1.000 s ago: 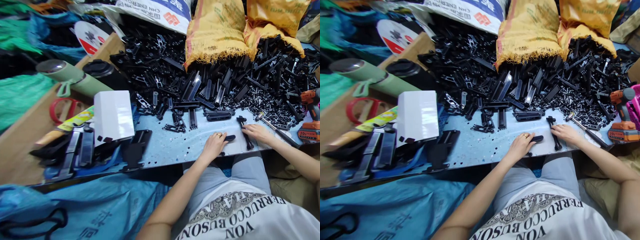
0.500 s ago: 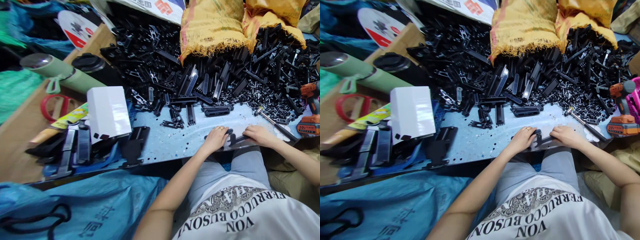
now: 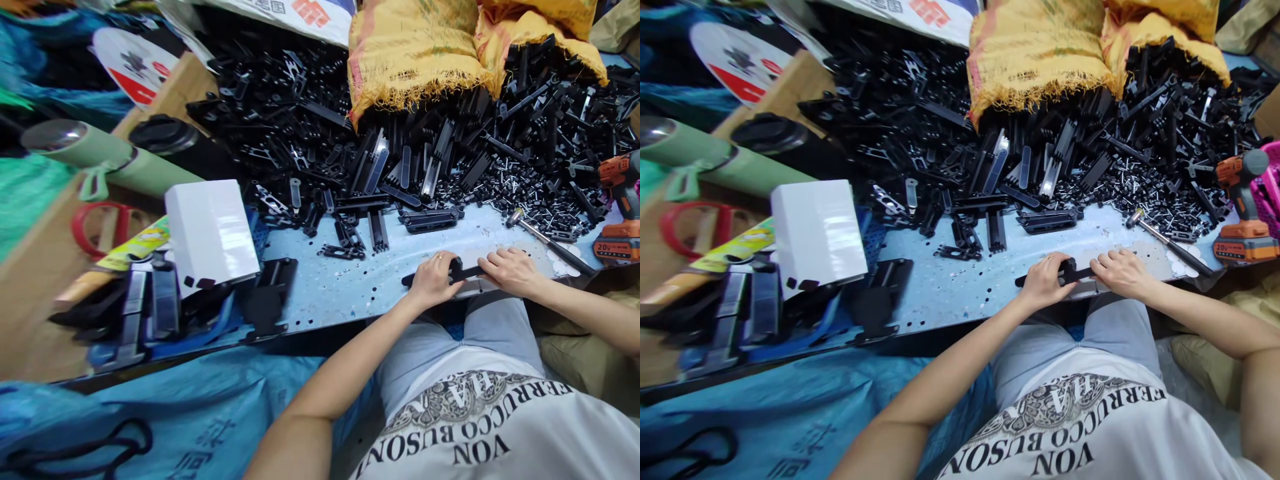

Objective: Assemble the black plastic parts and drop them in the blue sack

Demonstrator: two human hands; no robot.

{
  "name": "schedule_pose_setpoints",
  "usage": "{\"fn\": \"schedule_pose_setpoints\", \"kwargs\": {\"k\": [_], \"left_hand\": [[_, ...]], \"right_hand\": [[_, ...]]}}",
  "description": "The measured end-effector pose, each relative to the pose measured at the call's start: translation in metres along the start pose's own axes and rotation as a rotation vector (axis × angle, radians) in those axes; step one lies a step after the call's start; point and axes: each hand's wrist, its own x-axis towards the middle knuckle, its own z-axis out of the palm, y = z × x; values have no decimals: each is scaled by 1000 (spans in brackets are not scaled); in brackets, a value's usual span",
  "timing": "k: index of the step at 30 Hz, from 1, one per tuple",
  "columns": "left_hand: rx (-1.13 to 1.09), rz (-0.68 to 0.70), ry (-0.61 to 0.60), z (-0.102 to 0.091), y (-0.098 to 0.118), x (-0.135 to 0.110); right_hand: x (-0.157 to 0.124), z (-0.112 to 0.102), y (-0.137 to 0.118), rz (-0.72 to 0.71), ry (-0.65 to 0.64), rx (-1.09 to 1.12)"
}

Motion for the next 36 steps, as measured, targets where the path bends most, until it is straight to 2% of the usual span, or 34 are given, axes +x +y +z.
{"fn": "schedule_pose_setpoints", "kwargs": {"k": [3,6,8,11,12,14,16,17,20,22,24,27,29,30,33,36], "left_hand": [[-34,68,66,4,-5,-4],[-38,55,66,4,-5,-5],[-34,8,17,3,-3,-4],[-15,-5,-126,-3,1,10],[0,6,-150,-6,2,20],[49,-5,-114,-13,0,51],[119,-96,-23,-20,-5,92],[160,-149,-18,-23,-9,113],[232,-343,-154,-26,-17,167],[234,-415,-208,-22,-19,187],[231,-417,-199,-19,-16,194],[253,-399,-137,-22,-10,181],[258,-356,-48,-31,-8,160],[251,-327,7,-37,-9,145],[212,-253,142,-54,-15,90],[197,-221,144,-60,-23,35]], "right_hand": [[6,-11,0,-49,-4,-11],[11,-16,4,-64,-55,14],[13,-12,10,-46,-75,46],[10,5,23,-30,-72,114],[8,13,27,-16,-64,136],[1,29,36,24,-42,174],[-7,43,42,62,-27,205],[-11,48,43,75,-25,219],[-17,54,45,89,-16,249],[-11,53,49,111,18,246],[4,50,58,189,77,216],[39,47,78,397,133,131],[65,48,90,520,121,85],[76,49,94,534,104,75],[102,53,97,398,18,87],[114,58,92,348,-94,103]]}}
